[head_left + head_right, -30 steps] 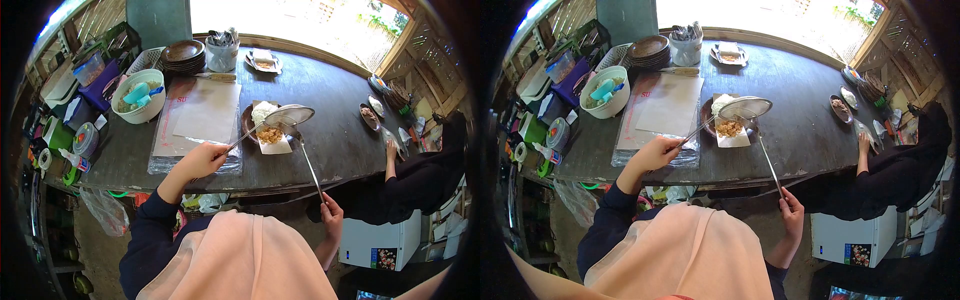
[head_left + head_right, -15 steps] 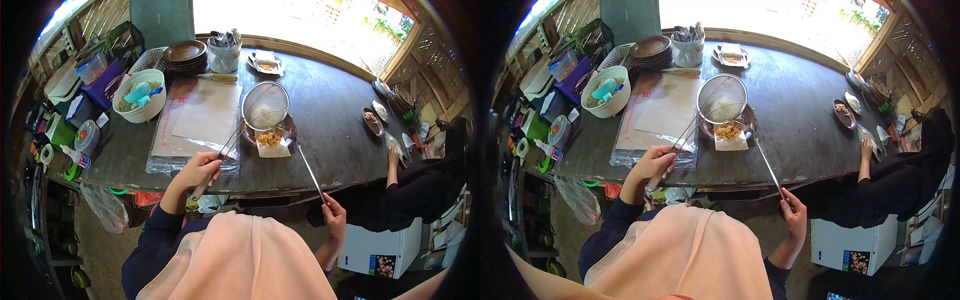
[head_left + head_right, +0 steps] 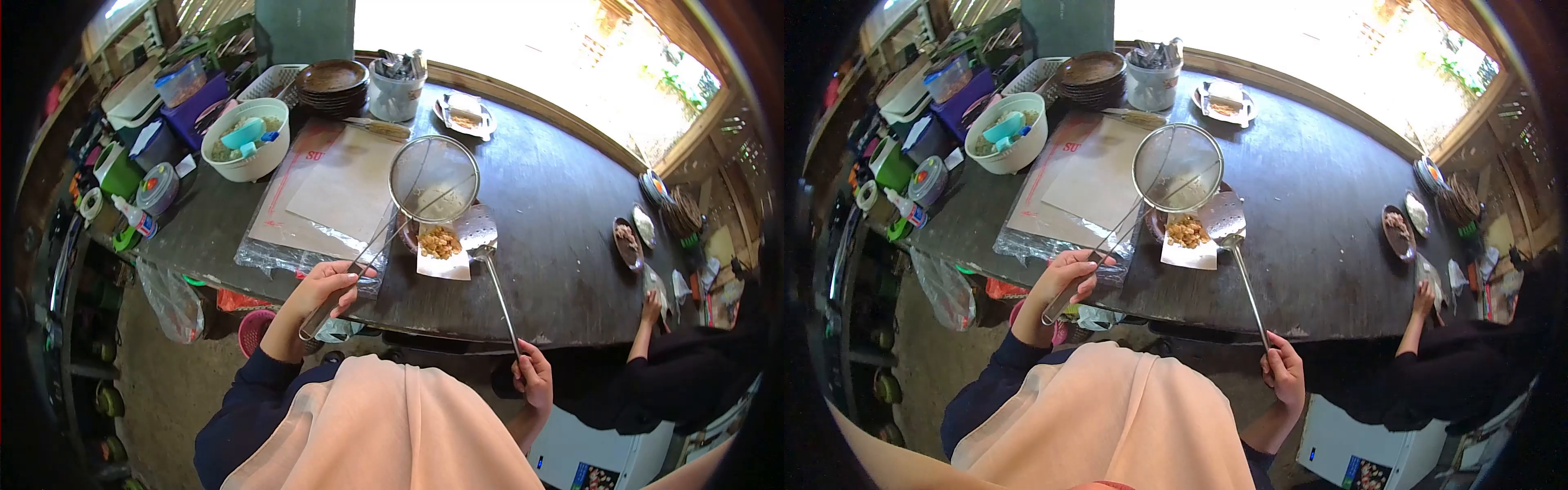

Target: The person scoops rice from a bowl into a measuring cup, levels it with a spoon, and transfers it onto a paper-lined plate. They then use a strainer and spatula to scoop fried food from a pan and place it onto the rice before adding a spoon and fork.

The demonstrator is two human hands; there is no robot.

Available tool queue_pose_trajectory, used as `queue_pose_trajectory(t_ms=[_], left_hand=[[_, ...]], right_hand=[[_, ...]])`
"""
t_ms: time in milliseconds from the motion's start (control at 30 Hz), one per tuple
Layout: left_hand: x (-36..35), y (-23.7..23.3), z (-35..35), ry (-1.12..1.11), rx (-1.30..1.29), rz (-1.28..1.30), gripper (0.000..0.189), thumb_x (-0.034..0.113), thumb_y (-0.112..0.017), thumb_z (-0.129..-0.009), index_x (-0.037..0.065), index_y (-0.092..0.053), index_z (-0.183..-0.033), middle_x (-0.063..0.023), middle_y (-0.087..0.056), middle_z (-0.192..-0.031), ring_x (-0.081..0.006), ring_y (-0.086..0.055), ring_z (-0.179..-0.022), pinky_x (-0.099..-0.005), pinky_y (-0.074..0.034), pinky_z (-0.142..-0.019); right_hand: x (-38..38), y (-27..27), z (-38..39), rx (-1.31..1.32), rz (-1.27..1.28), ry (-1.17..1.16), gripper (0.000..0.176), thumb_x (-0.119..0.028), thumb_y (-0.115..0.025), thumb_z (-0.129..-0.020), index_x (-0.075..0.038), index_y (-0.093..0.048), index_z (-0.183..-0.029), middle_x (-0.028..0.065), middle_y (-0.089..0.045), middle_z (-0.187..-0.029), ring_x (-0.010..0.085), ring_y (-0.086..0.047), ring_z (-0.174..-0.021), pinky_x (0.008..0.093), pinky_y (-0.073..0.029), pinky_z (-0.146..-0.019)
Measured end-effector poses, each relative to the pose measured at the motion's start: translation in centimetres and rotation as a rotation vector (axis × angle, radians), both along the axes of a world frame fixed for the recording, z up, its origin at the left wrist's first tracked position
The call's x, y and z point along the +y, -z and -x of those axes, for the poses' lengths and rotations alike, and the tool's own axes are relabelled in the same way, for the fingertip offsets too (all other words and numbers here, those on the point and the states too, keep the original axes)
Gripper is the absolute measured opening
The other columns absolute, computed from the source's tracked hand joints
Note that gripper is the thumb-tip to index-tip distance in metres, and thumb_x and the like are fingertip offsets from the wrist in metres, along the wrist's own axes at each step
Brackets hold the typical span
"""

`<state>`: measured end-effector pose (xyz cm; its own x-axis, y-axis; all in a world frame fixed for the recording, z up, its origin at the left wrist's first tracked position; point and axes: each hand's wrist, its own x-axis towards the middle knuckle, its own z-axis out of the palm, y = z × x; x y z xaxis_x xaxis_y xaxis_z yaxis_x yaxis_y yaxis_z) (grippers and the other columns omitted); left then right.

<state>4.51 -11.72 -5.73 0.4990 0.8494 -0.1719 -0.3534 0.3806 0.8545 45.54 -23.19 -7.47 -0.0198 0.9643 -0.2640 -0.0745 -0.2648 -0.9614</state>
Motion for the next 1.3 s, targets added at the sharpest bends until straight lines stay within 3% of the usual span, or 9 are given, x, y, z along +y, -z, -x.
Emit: queue_pose_trajectory(t_ms=[233,433,500,767,967,1067,1233,1300], left_hand=[[-3.8,-0.4,2.0,-0.077,0.042,-0.024,0.030,0.014,-0.045,-0.090,-0.003,-0.053,-0.115,-0.0016,-0.049,-0.052,-0.0069,-0.043,-0.037,-0.0173,-0.035,-0.038],[-10.2,-0.6,7.9,-0.178,0.016,-0.060,0.030,0.009,-0.049,-0.087,-0.007,-0.052,-0.112,-0.0039,-0.049,-0.052,-0.0095,-0.044,-0.036,-0.0200,-0.034,-0.036],[-13.0,0.5,10.8,-0.222,0.047,-0.100,0.030,0.011,-0.048,-0.088,-0.007,-0.053,-0.112,-0.0026,-0.050,-0.052,-0.0067,-0.044,-0.037,-0.0184,-0.033,-0.035],[-29.7,1.5,25.0,-0.490,0.080,-0.025,0.029,0.010,-0.048,-0.089,-0.006,-0.055,-0.112,-0.0022,-0.051,-0.053,-0.0059,-0.044,-0.038,-0.0186,-0.034,-0.035],[-43.4,1.3,32.5,-0.811,0.084,0.113,0.029,0.010,-0.050,-0.087,-0.007,-0.056,-0.110,-0.0021,-0.051,-0.053,-0.0066,-0.045,-0.039,-0.0191,-0.034,-0.035],[-49.4,1.7,35.2,-0.926,0.160,0.184,0.027,0.012,-0.047,-0.089,0.000,-0.057,-0.111,-0.0001,-0.051,-0.053,-0.0052,-0.044,-0.038,-0.0183,-0.036,-0.036],[-55.8,3.3,38.9,-1.180,0.065,0.215,0.027,0.011,-0.047,-0.088,0.000,-0.057,-0.110,0.0000,-0.051,-0.054,-0.0062,-0.044,-0.038,-0.0193,-0.036,-0.036],[-57.0,4.4,40.8,-1.279,0.001,0.213,0.028,0.010,-0.047,-0.088,-0.005,-0.055,-0.110,-0.0011,-0.052,-0.055,-0.0059,-0.045,-0.041,-0.0188,-0.036,-0.035]], right_hand=[[4.0,-0.7,0.8,0.081,-0.013,-0.138,0.033,-0.010,-0.044,-0.092,-0.003,-0.045,-0.124,-0.0001,-0.044,-0.061,0.0034,-0.034,-0.045,0.0163,-0.027,-0.038],[5.2,-3.2,7.2,-0.050,0.012,-0.422,0.031,-0.011,-0.045,-0.091,-0.001,-0.049,-0.120,0.0007,-0.047,-0.063,0.0036,-0.037,-0.048,0.0172,-0.028,-0.041],[5.0,-3.2,10.5,-0.075,0.034,-0.492,0.031,-0.011,-0.046,-0.091,-0.001,-0.049,-0.120,0.0008,-0.048,-0.063,0.0036,-0.038,-0.049,0.0174,-0.029,-0.042],[0.3,-1.8,29.9,0.007,0.049,-0.791,0.031,-0.006,-0.045,-0.091,0.001,-0.047,-0.121,0.0022,-0.048,-0.065,0.0042,-0.036,-0.048,0.0180,-0.029,-0.042],[-4.0,1.7,43.9,0.011,0.100,-1.078,0.033,-0.008,-0.046,-0.091,0.002,-0.045,-0.122,0.0036,-0.050,-0.066,0.0042,-0.036,-0.045,0.0180,-0.029,-0.041],[-6.2,2.1,51.4,-0.010,0.120,-1.189,0.035,-0.012,-0.049,-0.091,0.000,-0.046,-0.124,0.0030,-0.049,-0.065,0.0034,-0.034,-0.042,0.0167,-0.027,-0.039],[-8.5,2.5,63.0,-0.093,0.116,-1.382,0.036,-0.012,-0.050,-0.090,-0.001,-0.046,-0.124,0.0016,-0.049,-0.064,0.0033,-0.035,-0.042,0.0169,-0.027,-0.039],[-9.0,2.5,67.2,-0.122,0.107,-1.440,0.035,-0.012,-0.051,-0.089,0.000,-0.047,-0.123,0.0012,-0.050,-0.064,0.0033,-0.035,-0.042,0.0171,-0.027,-0.038]])
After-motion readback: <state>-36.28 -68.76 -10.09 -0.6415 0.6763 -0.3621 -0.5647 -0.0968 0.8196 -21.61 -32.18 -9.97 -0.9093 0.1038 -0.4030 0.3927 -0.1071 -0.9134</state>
